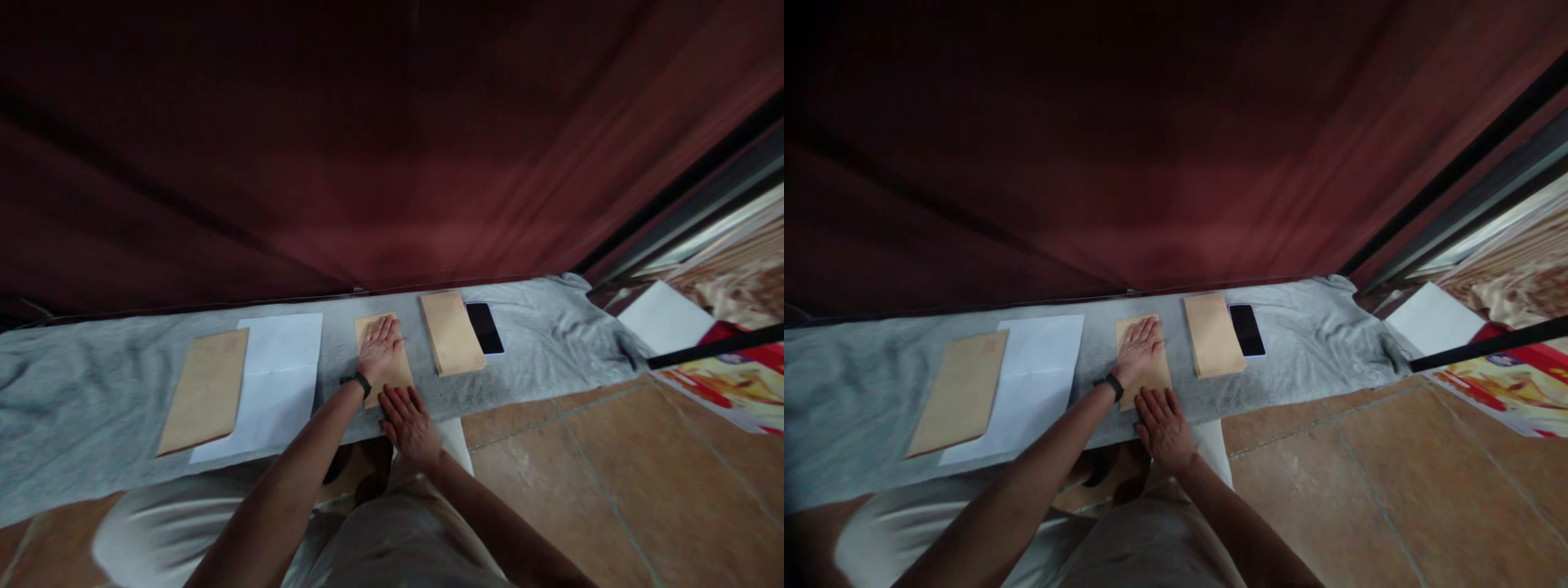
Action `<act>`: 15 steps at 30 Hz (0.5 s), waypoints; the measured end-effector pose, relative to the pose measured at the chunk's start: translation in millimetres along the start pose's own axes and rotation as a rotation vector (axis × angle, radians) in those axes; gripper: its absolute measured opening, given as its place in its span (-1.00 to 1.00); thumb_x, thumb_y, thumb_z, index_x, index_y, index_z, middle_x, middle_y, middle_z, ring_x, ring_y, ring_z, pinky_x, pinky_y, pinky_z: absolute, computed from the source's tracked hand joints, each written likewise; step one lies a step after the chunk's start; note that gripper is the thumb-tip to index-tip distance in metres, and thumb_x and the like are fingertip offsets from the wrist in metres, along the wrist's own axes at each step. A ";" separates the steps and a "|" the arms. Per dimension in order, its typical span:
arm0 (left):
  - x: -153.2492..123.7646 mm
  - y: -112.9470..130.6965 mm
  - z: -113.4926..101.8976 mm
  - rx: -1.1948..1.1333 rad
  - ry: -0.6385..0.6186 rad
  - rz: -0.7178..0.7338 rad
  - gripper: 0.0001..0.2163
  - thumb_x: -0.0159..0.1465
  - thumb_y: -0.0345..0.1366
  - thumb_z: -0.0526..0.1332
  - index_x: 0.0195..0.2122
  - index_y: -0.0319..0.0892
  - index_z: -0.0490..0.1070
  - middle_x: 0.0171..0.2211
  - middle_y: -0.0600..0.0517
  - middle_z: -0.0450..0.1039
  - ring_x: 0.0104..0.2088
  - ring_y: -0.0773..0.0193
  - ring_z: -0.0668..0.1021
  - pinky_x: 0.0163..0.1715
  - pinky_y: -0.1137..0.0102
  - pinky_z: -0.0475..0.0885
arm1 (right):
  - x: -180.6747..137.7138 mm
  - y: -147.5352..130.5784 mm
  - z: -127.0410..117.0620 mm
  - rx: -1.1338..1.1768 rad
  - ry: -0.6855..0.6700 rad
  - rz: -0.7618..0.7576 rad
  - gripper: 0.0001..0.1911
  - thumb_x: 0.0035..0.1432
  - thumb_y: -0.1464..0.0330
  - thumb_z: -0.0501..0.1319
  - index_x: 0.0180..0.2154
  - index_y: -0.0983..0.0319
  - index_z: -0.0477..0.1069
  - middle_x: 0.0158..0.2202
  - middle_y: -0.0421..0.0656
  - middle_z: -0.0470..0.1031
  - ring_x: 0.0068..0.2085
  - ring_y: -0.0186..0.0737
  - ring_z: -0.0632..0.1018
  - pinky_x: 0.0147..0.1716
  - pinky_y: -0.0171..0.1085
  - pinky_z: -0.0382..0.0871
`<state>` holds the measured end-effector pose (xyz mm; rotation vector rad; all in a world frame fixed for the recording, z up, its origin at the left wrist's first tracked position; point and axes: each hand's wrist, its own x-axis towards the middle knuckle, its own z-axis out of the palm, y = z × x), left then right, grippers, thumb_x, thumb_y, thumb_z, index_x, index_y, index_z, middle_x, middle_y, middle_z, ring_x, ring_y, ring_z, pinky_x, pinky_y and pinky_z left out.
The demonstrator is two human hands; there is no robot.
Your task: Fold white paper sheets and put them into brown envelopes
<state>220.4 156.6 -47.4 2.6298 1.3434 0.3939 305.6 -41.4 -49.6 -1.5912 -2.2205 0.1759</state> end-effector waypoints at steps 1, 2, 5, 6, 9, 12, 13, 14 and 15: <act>1.9 -2.1 -0.7 0.000 -0.005 0.011 -0.46 0.46 -0.15 -0.06 0.40 -0.25 0.14 0.42 -0.17 0.15 0.44 0.04 0.13 0.42 0.00 -0.07 | 0.2 0.0 -0.4 0.002 0.000 0.002 -0.40 0.44 0.28 0.09 0.42 0.20 0.05 0.41 -0.07 0.20 0.39 -0.04 0.27 0.39 0.10 0.07; 2.9 -4.2 -1.6 0.000 -0.013 0.026 -0.46 0.46 -0.14 -0.06 0.41 -0.22 0.13 0.42 -0.15 0.14 0.44 0.05 0.12 0.42 0.00 -0.07 | 0.3 0.0 -0.9 0.005 -0.002 0.002 -0.40 0.44 0.28 0.09 0.42 0.20 0.05 0.41 -0.07 0.20 0.39 -0.04 0.27 0.39 0.10 0.07; -0.7 -9.2 -5.1 0.009 -0.054 0.084 -0.47 0.46 -0.15 -0.07 0.42 -0.16 0.12 0.42 -0.10 0.14 0.45 0.07 0.09 0.42 -0.01 -0.09 | 1.0 -0.3 -2.1 0.015 -0.007 0.006 -0.40 0.44 0.26 0.09 0.42 0.21 0.06 0.41 -0.06 0.20 0.38 -0.04 0.27 0.38 0.09 0.08; -4.8 -10.2 -6.6 0.012 -0.068 0.105 -0.48 0.46 -0.16 -0.07 0.42 -0.15 0.13 0.42 -0.09 0.15 0.46 0.08 0.09 0.43 -0.01 -0.09 | 1.2 -0.4 -2.4 0.018 -0.006 0.007 -0.40 0.44 0.26 0.09 0.42 0.21 0.07 0.41 -0.06 0.21 0.38 -0.04 0.28 0.38 0.09 0.09; -29.2 -9.9 -11.2 0.001 -0.104 0.165 -0.49 0.47 -0.17 -0.07 0.41 -0.17 0.14 0.42 -0.08 0.16 0.45 0.09 0.09 0.42 0.00 -0.06 | 1.7 -0.3 -1.5 0.027 0.010 0.012 -0.43 0.44 0.25 0.10 0.39 0.22 0.13 0.38 -0.03 0.27 0.36 -0.06 0.30 0.38 0.08 0.10; -70.9 -3.4 -12.2 -0.054 -0.114 0.188 -0.50 0.47 -0.20 -0.07 0.40 -0.17 0.14 0.41 -0.11 0.17 0.45 0.09 0.11 0.41 -0.01 0.01 | 1.4 0.5 1.3 0.040 0.036 0.011 -0.48 0.42 0.24 0.13 0.33 0.25 0.25 0.30 -0.01 0.39 0.34 -0.05 0.33 0.38 0.07 0.10; -86.5 -0.6 -11.2 -0.095 -0.098 0.168 -0.52 0.47 -0.23 -0.07 0.39 -0.17 0.16 0.41 -0.13 0.17 0.44 0.10 0.12 0.40 -0.02 0.03 | 1.4 0.9 2.1 0.038 0.044 0.009 -0.49 0.40 0.24 0.15 0.30 0.26 0.28 0.27 0.00 0.42 0.34 -0.05 0.33 0.38 0.07 0.10; -101.5 2.1 -9.8 -0.152 -0.066 0.116 -0.53 0.47 -0.26 -0.07 0.37 -0.17 0.19 0.41 -0.15 0.17 0.44 0.08 0.15 0.39 -0.03 0.05 | 1.4 1.3 2.6 0.032 0.051 0.005 -0.49 0.39 0.24 0.17 0.29 0.27 0.30 0.26 0.02 0.43 0.34 -0.04 0.33 0.38 0.06 0.11; -115.0 4.4 -8.2 -0.221 -0.014 0.027 -0.55 0.46 -0.26 -0.06 0.35 -0.18 0.22 0.41 -0.19 0.16 0.43 0.05 0.18 0.38 -0.04 0.10 | 1.6 1.6 2.6 0.023 0.055 -0.003 -0.48 0.38 0.24 0.18 0.29 0.27 0.29 0.27 0.03 0.42 0.35 -0.04 0.31 0.38 0.06 0.12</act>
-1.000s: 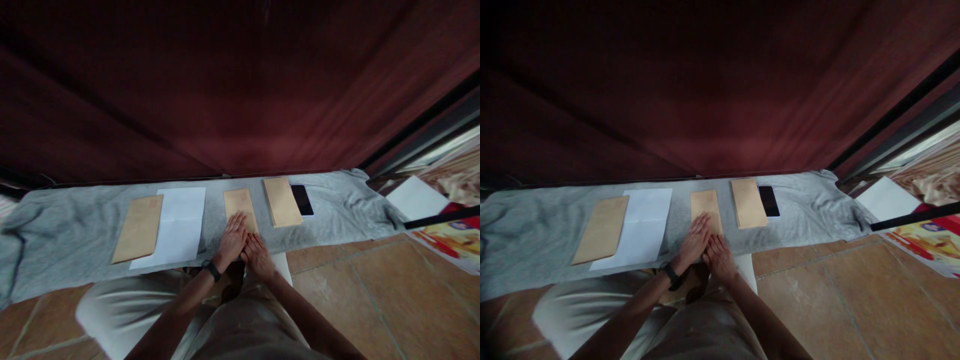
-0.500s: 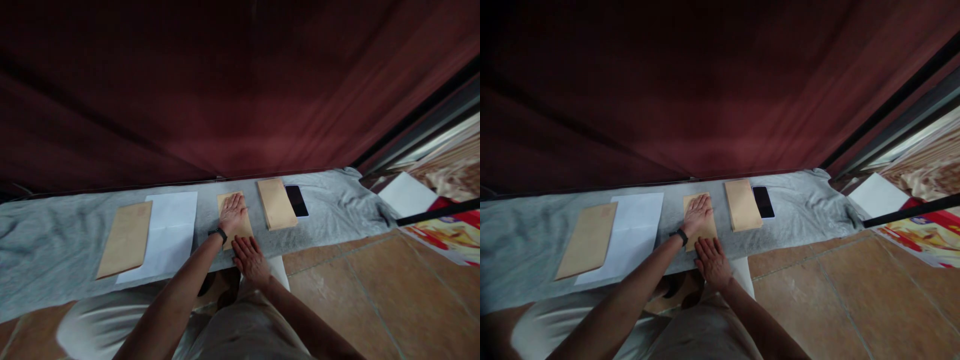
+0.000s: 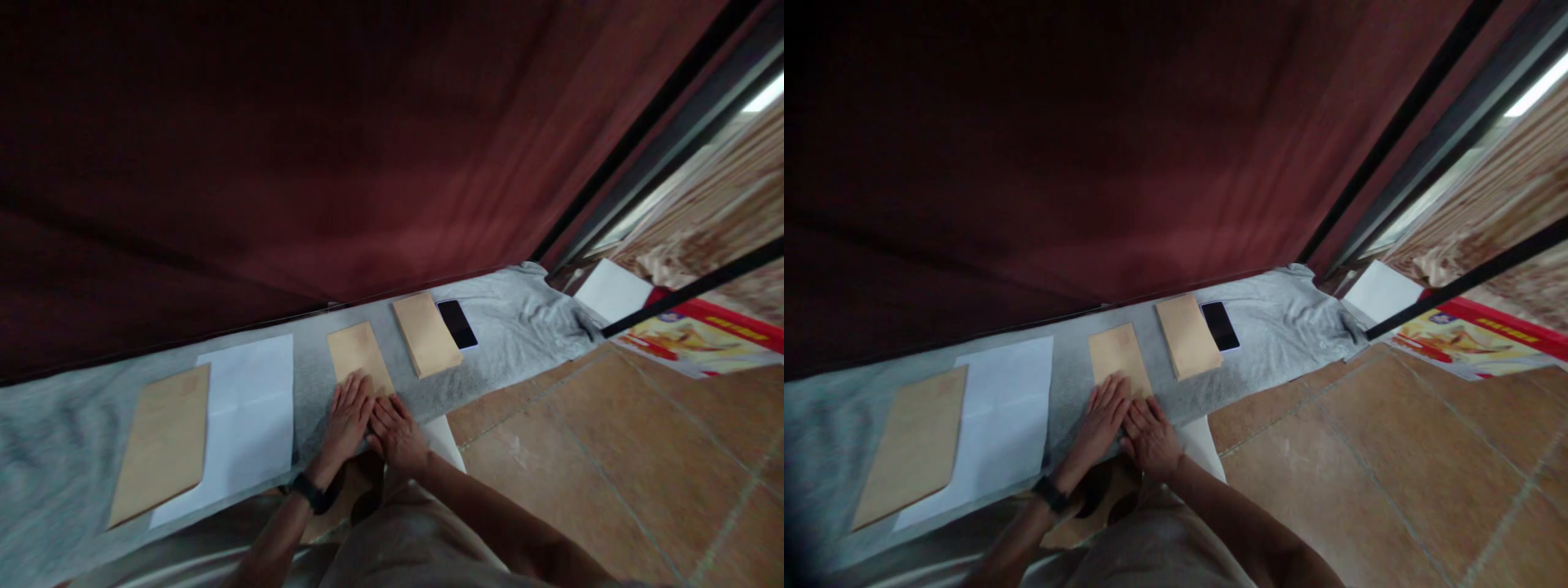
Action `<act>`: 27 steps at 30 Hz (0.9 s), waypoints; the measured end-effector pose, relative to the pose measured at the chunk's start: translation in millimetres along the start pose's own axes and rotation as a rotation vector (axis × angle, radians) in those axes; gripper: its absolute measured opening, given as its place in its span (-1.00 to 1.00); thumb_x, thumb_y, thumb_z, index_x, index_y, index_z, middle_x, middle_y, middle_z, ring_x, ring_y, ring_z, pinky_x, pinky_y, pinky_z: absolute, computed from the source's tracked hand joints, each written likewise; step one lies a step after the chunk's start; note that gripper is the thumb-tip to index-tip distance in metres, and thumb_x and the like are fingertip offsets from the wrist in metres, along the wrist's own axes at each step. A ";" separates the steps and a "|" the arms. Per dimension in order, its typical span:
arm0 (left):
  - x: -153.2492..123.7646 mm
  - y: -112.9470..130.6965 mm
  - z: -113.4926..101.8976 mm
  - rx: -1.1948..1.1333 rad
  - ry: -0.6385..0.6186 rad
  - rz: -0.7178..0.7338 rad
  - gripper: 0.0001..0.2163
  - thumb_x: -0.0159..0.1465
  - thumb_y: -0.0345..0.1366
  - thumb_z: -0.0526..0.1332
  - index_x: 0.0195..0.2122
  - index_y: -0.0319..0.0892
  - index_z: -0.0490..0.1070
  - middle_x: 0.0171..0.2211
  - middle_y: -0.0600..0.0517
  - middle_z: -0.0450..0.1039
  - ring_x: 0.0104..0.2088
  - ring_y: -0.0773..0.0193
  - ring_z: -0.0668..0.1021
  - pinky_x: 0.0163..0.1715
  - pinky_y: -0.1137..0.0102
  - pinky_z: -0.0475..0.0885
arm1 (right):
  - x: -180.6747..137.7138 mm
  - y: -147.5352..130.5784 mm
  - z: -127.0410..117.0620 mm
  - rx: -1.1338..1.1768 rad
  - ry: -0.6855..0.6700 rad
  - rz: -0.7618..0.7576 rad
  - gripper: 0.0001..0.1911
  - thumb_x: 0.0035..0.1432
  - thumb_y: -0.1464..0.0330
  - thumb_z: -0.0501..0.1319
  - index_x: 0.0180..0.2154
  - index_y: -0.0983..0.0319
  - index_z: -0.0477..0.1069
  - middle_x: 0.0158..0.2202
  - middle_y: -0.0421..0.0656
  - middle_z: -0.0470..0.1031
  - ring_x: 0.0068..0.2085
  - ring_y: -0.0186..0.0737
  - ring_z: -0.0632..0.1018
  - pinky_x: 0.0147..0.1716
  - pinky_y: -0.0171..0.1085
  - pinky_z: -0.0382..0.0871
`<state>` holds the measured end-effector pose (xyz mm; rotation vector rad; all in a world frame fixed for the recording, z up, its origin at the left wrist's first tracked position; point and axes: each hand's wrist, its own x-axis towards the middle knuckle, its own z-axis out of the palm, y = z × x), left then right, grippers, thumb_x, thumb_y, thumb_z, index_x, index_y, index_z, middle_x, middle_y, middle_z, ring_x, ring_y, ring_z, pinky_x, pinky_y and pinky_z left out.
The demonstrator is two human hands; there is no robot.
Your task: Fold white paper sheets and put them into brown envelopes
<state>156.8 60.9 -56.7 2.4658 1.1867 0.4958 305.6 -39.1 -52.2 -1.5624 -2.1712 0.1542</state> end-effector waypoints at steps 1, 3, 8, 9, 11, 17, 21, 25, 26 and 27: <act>-10.9 1.8 2.0 -0.086 0.077 -0.098 -0.55 0.45 -0.24 -0.03 0.32 -0.20 0.24 0.41 -0.23 0.13 0.41 0.02 0.20 0.36 -0.02 0.16 | 0.4 0.2 -0.5 -0.010 0.003 -0.008 -0.47 0.38 0.23 0.18 0.30 0.26 0.28 0.30 0.03 0.39 0.36 -0.05 0.30 0.38 0.06 0.12; -23.6 4.4 4.0 -0.309 0.223 -0.296 -0.55 0.40 -0.21 0.06 0.29 -0.18 0.27 0.38 -0.25 0.18 0.37 -0.01 0.29 0.30 0.03 0.29 | 1.6 0.3 -2.7 -0.025 0.003 -0.014 -0.45 0.38 0.22 0.18 0.32 0.24 0.24 0.35 0.01 0.31 0.37 -0.07 0.27 0.38 0.05 0.11; -12.8 7.9 -4.9 -0.912 0.283 -0.673 -0.48 0.14 -0.24 0.32 0.15 -0.10 0.34 -0.03 -0.06 0.57 -0.04 0.07 0.62 0.03 0.14 0.53 | 4.6 -2.6 -8.2 -0.030 -0.033 0.038 -0.44 0.41 0.20 0.14 0.34 0.22 0.21 0.37 -0.03 0.29 0.36 -0.09 0.29 0.38 0.04 0.10; -8.4 8.7 -8.0 -0.966 0.288 -0.722 -0.47 0.10 -0.26 0.34 0.13 -0.11 0.34 -0.12 -0.03 0.59 -0.12 0.10 0.64 -0.01 0.14 0.54 | 5.2 -3.8 -8.2 -0.024 -0.037 0.045 -0.44 0.41 0.20 0.13 0.35 0.23 0.20 0.37 -0.03 0.29 0.35 -0.08 0.29 0.38 0.04 0.10; -0.6 13.0 -14.8 -1.014 0.312 -0.767 -0.47 0.06 -0.31 0.34 0.10 -0.13 0.35 -0.21 0.01 0.60 -0.18 0.13 0.64 -0.03 0.15 0.55 | 7.4 -6.7 -7.7 -0.007 -0.027 0.063 -0.43 0.41 0.21 0.12 0.36 0.26 0.18 0.37 -0.03 0.28 0.34 -0.07 0.31 0.38 0.03 0.12; 19.1 61.3 -43.3 -1.123 0.258 -0.577 -0.50 0.10 -0.23 0.38 0.10 -0.14 0.43 -0.04 -0.06 0.60 -0.03 0.11 0.62 0.08 0.18 0.50 | 26.5 -4.5 -25.7 0.058 0.154 0.273 -0.45 0.41 0.39 0.03 0.38 0.24 0.17 0.34 -0.02 0.32 0.27 -0.10 0.42 0.24 -0.14 0.35; 34.6 92.0 -54.9 -1.155 0.244 -0.549 -0.49 0.26 -0.02 0.29 0.19 -0.09 0.39 0.19 -0.12 0.46 0.17 0.08 0.51 0.02 0.28 0.52 | 41.7 20.5 -53.0 0.341 0.353 0.464 -0.54 0.41 0.39 -0.01 0.26 0.16 0.35 0.20 -0.06 0.45 0.15 -0.18 0.51 0.11 -0.25 0.47; 49.0 102.8 -40.0 -1.171 0.157 -0.684 -0.50 0.22 -0.05 0.33 0.14 -0.15 0.39 0.09 -0.17 0.51 0.01 0.12 0.60 -0.15 0.32 0.55 | 44.9 42.7 -63.0 0.777 0.562 0.699 -0.64 0.42 0.28 -0.01 0.03 0.19 0.50 -0.04 -0.04 0.54 -0.09 -0.14 0.61 -0.18 -0.23 0.59; 52.7 105.1 -33.9 -1.192 0.103 -0.673 -0.51 0.20 -0.06 0.35 0.09 -0.17 0.41 0.03 -0.16 0.55 -0.08 0.15 0.62 -0.20 0.33 0.54 | 43.0 45.1 -62.9 0.883 0.573 0.734 -0.64 0.42 0.24 0.00 0.03 0.18 0.49 -0.05 -0.06 0.55 -0.13 -0.14 0.61 -0.24 -0.23 0.59; 56.6 107.7 -27.9 -1.214 0.057 -0.644 -0.53 0.16 -0.07 0.37 0.04 -0.19 0.42 -0.05 -0.13 0.58 -0.16 0.18 0.63 -0.24 0.35 0.53 | 40.2 46.6 -62.6 0.983 0.583 0.761 -0.64 0.41 0.19 0.01 0.04 0.17 0.46 -0.06 -0.07 0.56 -0.16 -0.15 0.62 -0.26 -0.22 0.59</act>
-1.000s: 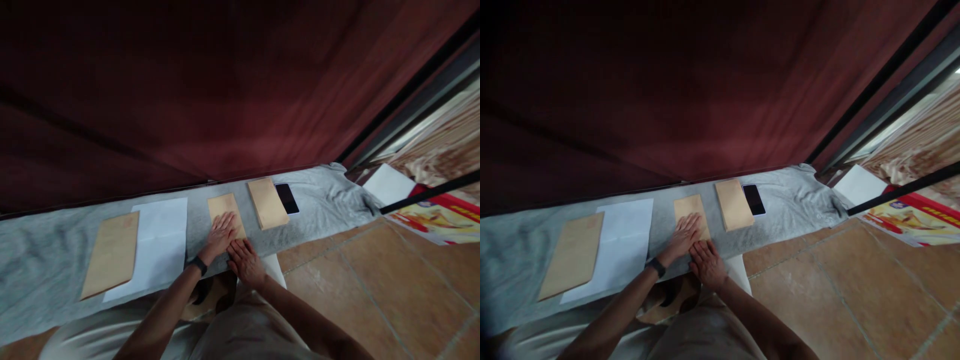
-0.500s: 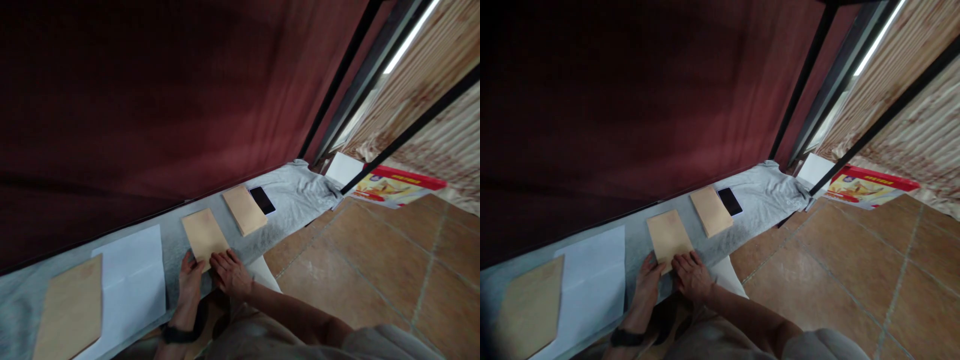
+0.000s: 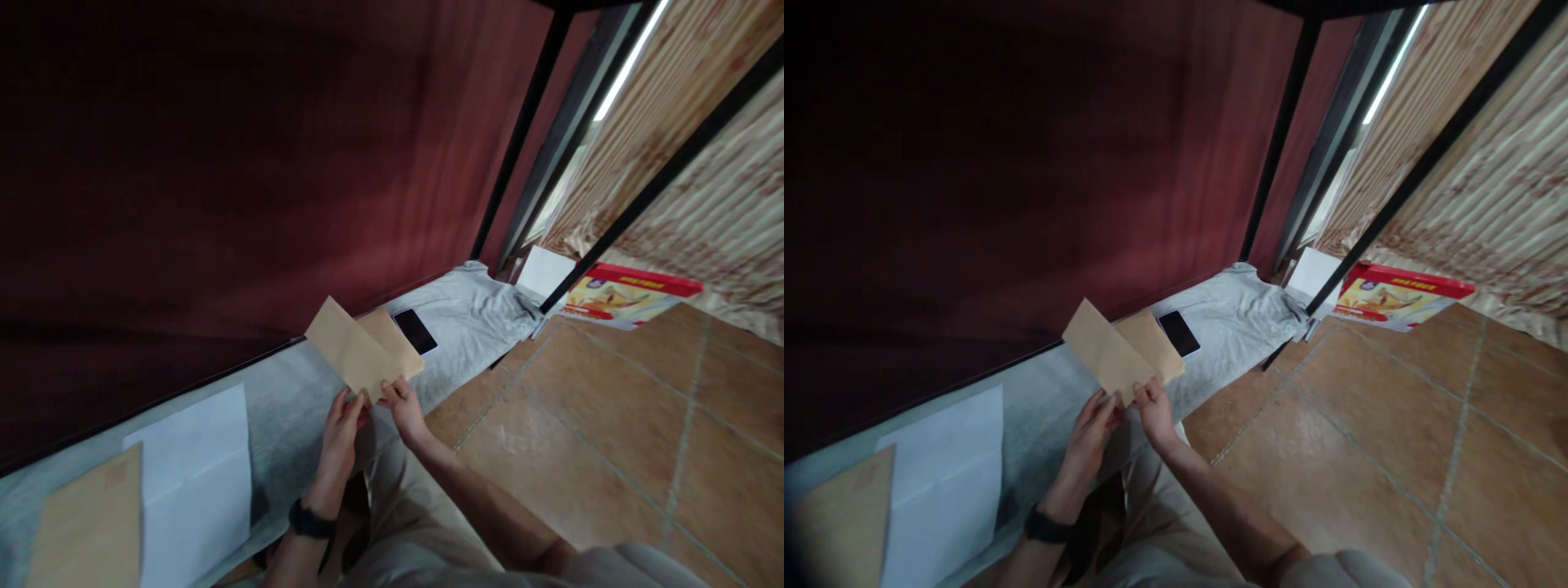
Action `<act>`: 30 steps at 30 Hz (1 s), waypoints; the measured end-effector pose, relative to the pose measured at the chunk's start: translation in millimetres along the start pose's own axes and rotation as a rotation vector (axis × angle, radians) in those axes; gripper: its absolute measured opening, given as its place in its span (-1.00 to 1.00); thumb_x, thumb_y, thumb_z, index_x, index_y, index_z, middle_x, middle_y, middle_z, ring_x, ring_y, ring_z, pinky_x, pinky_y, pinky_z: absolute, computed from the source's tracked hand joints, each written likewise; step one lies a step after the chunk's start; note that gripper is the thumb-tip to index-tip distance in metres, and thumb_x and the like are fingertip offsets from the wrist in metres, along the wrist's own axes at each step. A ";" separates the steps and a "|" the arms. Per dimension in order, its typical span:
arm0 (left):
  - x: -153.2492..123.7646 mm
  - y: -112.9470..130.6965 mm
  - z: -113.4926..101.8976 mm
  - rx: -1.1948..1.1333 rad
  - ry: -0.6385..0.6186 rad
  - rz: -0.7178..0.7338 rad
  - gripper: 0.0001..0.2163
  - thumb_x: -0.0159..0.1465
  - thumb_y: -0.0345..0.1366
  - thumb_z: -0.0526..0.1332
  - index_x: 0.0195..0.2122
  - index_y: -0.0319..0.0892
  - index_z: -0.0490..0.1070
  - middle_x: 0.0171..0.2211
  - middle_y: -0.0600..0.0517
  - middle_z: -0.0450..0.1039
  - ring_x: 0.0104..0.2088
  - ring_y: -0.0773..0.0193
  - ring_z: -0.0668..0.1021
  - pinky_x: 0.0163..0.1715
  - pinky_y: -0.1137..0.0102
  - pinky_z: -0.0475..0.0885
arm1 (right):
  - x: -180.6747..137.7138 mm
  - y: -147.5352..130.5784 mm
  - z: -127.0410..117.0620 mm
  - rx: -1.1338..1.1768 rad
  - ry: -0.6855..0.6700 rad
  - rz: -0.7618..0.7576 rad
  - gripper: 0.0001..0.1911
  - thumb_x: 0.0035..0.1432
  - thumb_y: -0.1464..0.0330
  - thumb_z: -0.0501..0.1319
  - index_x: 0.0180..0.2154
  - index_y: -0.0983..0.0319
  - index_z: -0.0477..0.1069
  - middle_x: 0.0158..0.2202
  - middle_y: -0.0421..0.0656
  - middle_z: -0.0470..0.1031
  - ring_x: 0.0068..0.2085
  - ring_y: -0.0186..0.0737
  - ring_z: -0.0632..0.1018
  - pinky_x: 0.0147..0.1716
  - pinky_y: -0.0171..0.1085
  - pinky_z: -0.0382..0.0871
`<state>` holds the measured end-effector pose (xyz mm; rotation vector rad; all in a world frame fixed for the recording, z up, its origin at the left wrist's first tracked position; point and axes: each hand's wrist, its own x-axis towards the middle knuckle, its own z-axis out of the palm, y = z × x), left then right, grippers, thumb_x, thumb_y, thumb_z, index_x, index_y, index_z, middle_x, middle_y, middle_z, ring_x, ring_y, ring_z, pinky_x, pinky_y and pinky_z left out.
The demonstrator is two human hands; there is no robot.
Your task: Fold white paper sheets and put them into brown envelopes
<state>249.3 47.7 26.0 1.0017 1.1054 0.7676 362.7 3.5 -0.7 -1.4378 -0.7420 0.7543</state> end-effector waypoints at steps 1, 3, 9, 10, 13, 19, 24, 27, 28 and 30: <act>3.6 -2.4 6.2 -0.001 -0.043 0.009 -0.55 0.13 -0.08 0.39 -0.02 -0.20 0.44 -0.14 -0.08 0.59 -0.24 0.22 0.62 -0.29 0.38 0.51 | -1.0 1.4 -3.1 0.083 0.003 0.043 -0.63 0.39 0.14 0.04 0.04 0.16 0.44 -0.06 -0.09 0.57 -0.18 -0.16 0.62 -0.27 -0.23 0.58; 11.1 -4.3 18.2 0.017 -0.080 0.032 -0.58 0.04 -0.12 0.43 -0.13 -0.20 0.45 -0.31 0.02 0.58 -0.36 0.30 0.58 -0.39 0.45 0.45 | -2.0 3.2 -11.6 0.224 0.048 0.102 -0.61 0.30 0.04 0.15 -0.01 0.16 0.43 -0.12 -0.12 0.58 -0.21 -0.18 0.61 -0.27 -0.25 0.57; 40.9 -0.4 46.3 0.091 -0.089 0.064 -0.63 -0.07 -0.24 0.41 -0.22 -0.20 0.47 -0.43 0.07 0.54 -0.51 0.38 0.48 -0.53 0.50 0.31 | 21.5 8.3 -50.5 0.347 0.282 0.221 -0.58 0.00 0.08 0.36 -0.18 0.15 0.36 -0.44 -0.30 0.47 -0.46 -0.29 0.51 -0.51 -0.34 0.45; 46.1 -1.4 50.3 0.097 -0.082 0.068 -0.64 -0.08 -0.26 0.40 -0.23 -0.20 0.47 -0.43 0.07 0.54 -0.51 0.37 0.49 -0.54 0.50 0.30 | 26.5 10.4 -55.9 0.349 0.313 0.231 -0.56 -0.01 0.11 0.36 -0.13 0.15 0.35 -0.44 -0.30 0.48 -0.47 -0.30 0.51 -0.53 -0.35 0.43; 58.7 -9.0 60.1 0.090 -0.061 0.068 -0.65 -0.10 -0.31 0.38 -0.25 -0.21 0.45 -0.44 0.06 0.54 -0.54 0.37 0.48 -0.56 0.49 0.29 | 35.9 18.0 -67.0 0.296 0.326 0.226 -0.51 0.06 0.12 0.30 -0.02 0.19 0.32 -0.44 -0.28 0.49 -0.49 -0.31 0.48 -0.56 -0.37 0.37; 65.2 -26.7 65.7 0.080 -0.027 0.059 -0.65 -0.08 -0.31 0.37 -0.25 -0.21 0.39 -0.54 0.14 0.46 -0.59 0.40 0.44 -0.55 0.48 0.32 | 36.2 27.6 -84.1 -0.219 0.277 0.124 -0.48 0.30 0.14 0.12 0.18 0.28 0.34 -0.33 -0.15 0.56 -0.39 -0.22 0.53 -0.37 -0.28 0.42; 60.9 -32.4 66.8 0.191 0.072 0.104 -0.68 0.03 -0.34 0.32 -0.18 -0.17 0.33 -0.54 0.19 0.41 -0.61 0.41 0.43 -0.57 0.50 0.29 | 37.8 28.8 -91.4 -0.550 0.198 0.124 -0.51 0.35 0.23 0.05 0.22 0.28 0.36 -0.20 -0.06 0.61 -0.21 -0.13 0.60 -0.16 -0.23 0.43; 58.7 -35.8 67.8 0.290 0.109 0.107 -0.65 0.09 -0.34 0.31 -0.10 -0.15 0.29 -0.52 0.19 0.41 -0.61 0.39 0.44 -0.57 0.49 0.30 | 39.6 30.1 -89.8 -0.573 0.175 0.095 -0.54 0.33 0.26 0.06 0.19 0.26 0.40 -0.19 -0.07 0.62 -0.20 -0.14 0.61 -0.16 -0.25 0.44; 58.1 -37.3 67.7 0.316 0.115 0.110 -0.63 0.11 -0.34 0.31 -0.07 -0.15 0.28 -0.52 0.19 0.41 -0.60 0.37 0.46 -0.57 0.49 0.31 | 40.2 30.7 -89.3 -0.576 0.179 0.088 -0.53 0.32 0.26 0.07 0.19 0.27 0.39 -0.20 -0.08 0.62 -0.21 -0.14 0.61 -0.17 -0.25 0.44; 57.3 -40.7 66.9 0.351 0.117 0.114 -0.60 0.14 -0.34 0.30 0.00 -0.15 0.27 -0.51 0.19 0.41 -0.58 0.35 0.47 -0.55 0.47 0.33 | 41.5 32.1 -89.5 -0.573 0.195 0.087 -0.51 0.30 0.24 0.09 0.18 0.30 0.40 -0.23 -0.07 0.61 -0.23 -0.13 0.60 -0.20 -0.25 0.44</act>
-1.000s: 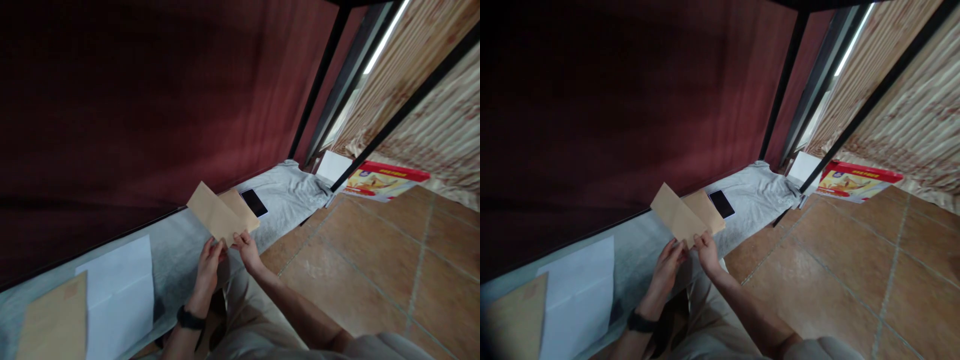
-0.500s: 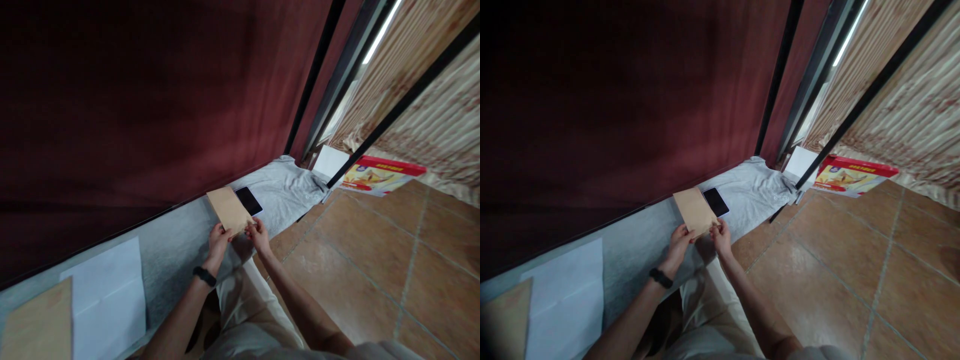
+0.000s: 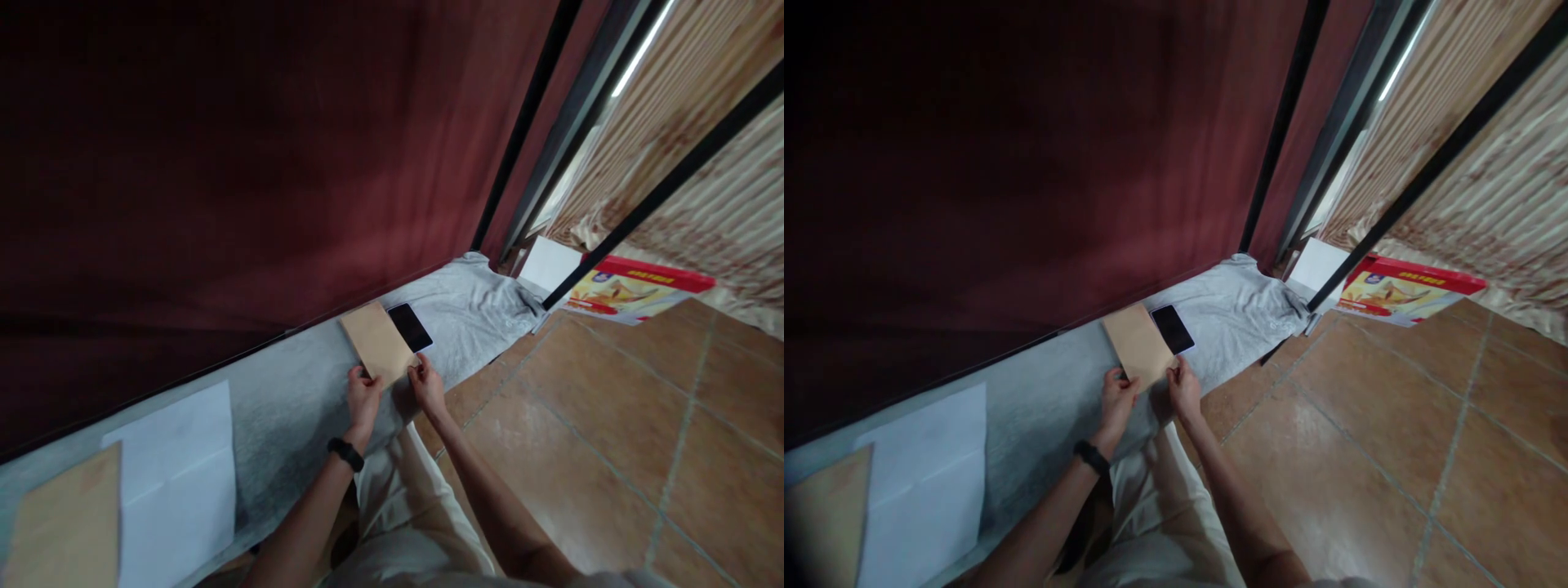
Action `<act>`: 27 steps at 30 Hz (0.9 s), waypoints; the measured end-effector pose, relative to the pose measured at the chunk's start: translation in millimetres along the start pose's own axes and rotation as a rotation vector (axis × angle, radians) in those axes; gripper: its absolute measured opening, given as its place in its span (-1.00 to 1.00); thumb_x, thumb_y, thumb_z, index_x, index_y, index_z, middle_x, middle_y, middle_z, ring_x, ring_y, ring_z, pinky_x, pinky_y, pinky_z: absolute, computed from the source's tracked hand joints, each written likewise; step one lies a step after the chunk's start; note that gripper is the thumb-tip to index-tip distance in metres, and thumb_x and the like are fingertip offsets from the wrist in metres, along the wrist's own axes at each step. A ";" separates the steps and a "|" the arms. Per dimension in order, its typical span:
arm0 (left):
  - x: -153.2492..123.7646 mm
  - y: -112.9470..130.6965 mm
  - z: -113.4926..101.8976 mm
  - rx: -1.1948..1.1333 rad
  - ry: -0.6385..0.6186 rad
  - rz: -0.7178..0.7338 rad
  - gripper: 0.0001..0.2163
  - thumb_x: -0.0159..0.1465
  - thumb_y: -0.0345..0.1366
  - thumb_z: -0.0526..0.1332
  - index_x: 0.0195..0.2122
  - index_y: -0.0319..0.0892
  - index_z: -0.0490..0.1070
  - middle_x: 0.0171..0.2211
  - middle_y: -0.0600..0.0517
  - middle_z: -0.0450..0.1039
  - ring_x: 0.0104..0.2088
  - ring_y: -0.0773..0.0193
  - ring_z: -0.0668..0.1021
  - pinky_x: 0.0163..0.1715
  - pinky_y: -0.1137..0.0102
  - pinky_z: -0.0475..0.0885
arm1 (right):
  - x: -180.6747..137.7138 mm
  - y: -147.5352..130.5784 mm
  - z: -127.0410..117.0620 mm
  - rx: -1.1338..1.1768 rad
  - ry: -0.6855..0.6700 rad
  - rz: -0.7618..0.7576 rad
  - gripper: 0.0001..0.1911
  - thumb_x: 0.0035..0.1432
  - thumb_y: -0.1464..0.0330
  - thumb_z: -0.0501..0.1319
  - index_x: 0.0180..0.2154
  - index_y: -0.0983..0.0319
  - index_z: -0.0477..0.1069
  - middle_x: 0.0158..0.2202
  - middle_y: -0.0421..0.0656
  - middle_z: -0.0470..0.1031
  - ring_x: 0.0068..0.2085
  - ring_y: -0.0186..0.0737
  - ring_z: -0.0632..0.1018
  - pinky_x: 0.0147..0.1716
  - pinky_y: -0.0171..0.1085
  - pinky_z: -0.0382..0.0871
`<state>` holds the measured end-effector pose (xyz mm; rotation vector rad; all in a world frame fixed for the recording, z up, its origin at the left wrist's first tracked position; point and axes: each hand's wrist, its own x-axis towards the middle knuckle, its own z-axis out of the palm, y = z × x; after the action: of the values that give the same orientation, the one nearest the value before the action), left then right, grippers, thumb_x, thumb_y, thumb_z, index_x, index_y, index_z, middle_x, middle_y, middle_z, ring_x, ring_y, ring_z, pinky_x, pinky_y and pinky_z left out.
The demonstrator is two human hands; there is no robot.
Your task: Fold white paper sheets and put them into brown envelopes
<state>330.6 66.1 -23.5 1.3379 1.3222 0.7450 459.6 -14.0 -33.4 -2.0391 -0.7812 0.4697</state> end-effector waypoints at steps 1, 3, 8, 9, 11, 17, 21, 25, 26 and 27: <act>-0.3 -1.8 0.0 0.012 -0.005 0.002 -0.59 0.15 -0.34 0.30 0.02 -0.15 0.27 -0.50 0.18 0.40 -0.57 0.34 0.48 -0.54 0.47 0.34 | 0.9 0.9 0.0 0.007 0.001 0.003 -0.50 0.29 0.23 0.09 0.17 0.31 0.40 -0.26 -0.08 0.61 -0.24 -0.13 0.60 -0.22 -0.25 0.43; -0.1 -4.9 0.1 0.031 -0.019 0.012 -0.58 0.18 -0.33 0.28 0.06 -0.14 0.27 -0.47 0.17 0.40 -0.55 0.34 0.49 -0.51 0.45 0.36 | 2.8 3.1 -0.3 0.029 -0.009 0.006 -0.51 0.29 0.20 0.09 0.14 0.31 0.43 -0.32 -0.10 0.59 -0.29 -0.13 0.59 -0.25 -0.25 0.42; 0.5 -5.8 1.8 0.181 0.053 0.132 -0.51 0.13 -0.39 0.34 0.10 -0.09 0.32 -0.23 0.05 0.46 -0.27 0.24 0.58 -0.22 0.35 0.49 | 6.5 7.8 -0.8 0.050 -0.017 -0.011 -0.53 0.26 0.15 0.10 0.06 0.29 0.47 -0.36 -0.13 0.57 -0.32 -0.13 0.58 -0.28 -0.25 0.41; -0.3 -4.9 2.1 0.225 0.065 0.163 -0.49 0.11 -0.40 0.37 0.11 -0.08 0.34 -0.16 0.00 0.47 -0.19 0.19 0.58 -0.15 0.32 0.50 | 7.0 8.3 -0.8 0.048 -0.019 -0.019 -0.53 0.26 0.15 0.10 0.06 0.28 0.47 -0.36 -0.13 0.58 -0.31 -0.13 0.58 -0.27 -0.25 0.41; -3.3 -2.5 2.6 0.307 0.069 0.209 -0.45 0.10 -0.42 0.39 0.13 -0.08 0.35 -0.04 -0.07 0.46 -0.05 0.11 0.57 -0.04 0.27 0.49 | 7.7 9.0 -1.1 0.039 -0.026 -0.030 -0.53 0.26 0.14 0.10 0.06 0.28 0.47 -0.36 -0.13 0.57 -0.29 -0.12 0.58 -0.25 -0.25 0.42; -14.2 0.6 2.8 0.430 0.022 0.223 -0.41 0.15 -0.47 0.33 0.23 -0.16 0.28 0.08 -0.14 0.39 0.04 0.11 0.54 0.04 0.30 0.45 | 9.8 9.4 -2.0 0.025 -0.053 -0.024 -0.50 0.27 0.13 0.09 0.10 0.27 0.45 -0.31 -0.10 0.60 -0.26 -0.12 0.60 -0.18 -0.22 0.43; -11.0 -2.9 -0.6 0.296 0.037 0.216 -0.41 0.12 -0.38 0.39 0.19 -0.11 0.32 0.02 -0.11 0.41 0.01 0.06 0.55 -0.02 0.28 0.46 | 7.6 8.5 -3.8 -0.002 -0.069 -0.021 -0.47 0.29 0.10 0.08 0.13 0.28 0.44 -0.31 -0.10 0.61 -0.26 -0.11 0.61 -0.19 -0.22 0.44; 17.8 -1.2 -13.4 0.023 0.140 0.101 -0.60 0.12 -0.29 0.38 0.00 -0.12 0.42 -0.14 -0.08 0.44 -0.09 0.06 0.55 -0.10 0.26 0.45 | 12.9 4.8 -11.1 -0.094 -0.051 -0.015 -0.46 0.35 0.09 0.02 0.15 0.27 0.45 -0.25 -0.06 0.64 -0.20 -0.07 0.63 -0.17 -0.21 0.45; 29.0 1.0 -17.3 -0.049 0.164 0.062 -0.68 0.13 -0.30 0.36 -0.08 -0.12 0.44 -0.18 -0.06 0.44 -0.12 0.07 0.55 -0.11 0.27 0.45 | 17.7 2.6 -13.4 -0.106 -0.051 -0.023 -0.47 0.37 0.11 0.01 0.15 0.27 0.46 -0.20 -0.04 0.65 -0.17 -0.07 0.63 -0.16 -0.22 0.46; 40.9 3.7 -20.8 -0.085 0.168 0.053 -0.76 0.15 -0.29 0.33 -0.14 -0.12 0.44 -0.22 -0.06 0.44 -0.13 0.08 0.55 -0.13 0.27 0.45 | 24.2 -0.4 -15.5 -0.110 -0.056 -0.037 -0.48 0.38 0.13 -0.01 0.14 0.26 0.46 -0.16 -0.03 0.65 -0.14 -0.08 0.64 -0.14 -0.22 0.46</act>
<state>320.0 110.8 -24.7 1.2684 1.3755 0.9567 486.3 -6.7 -25.5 -2.1166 -0.8948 0.4740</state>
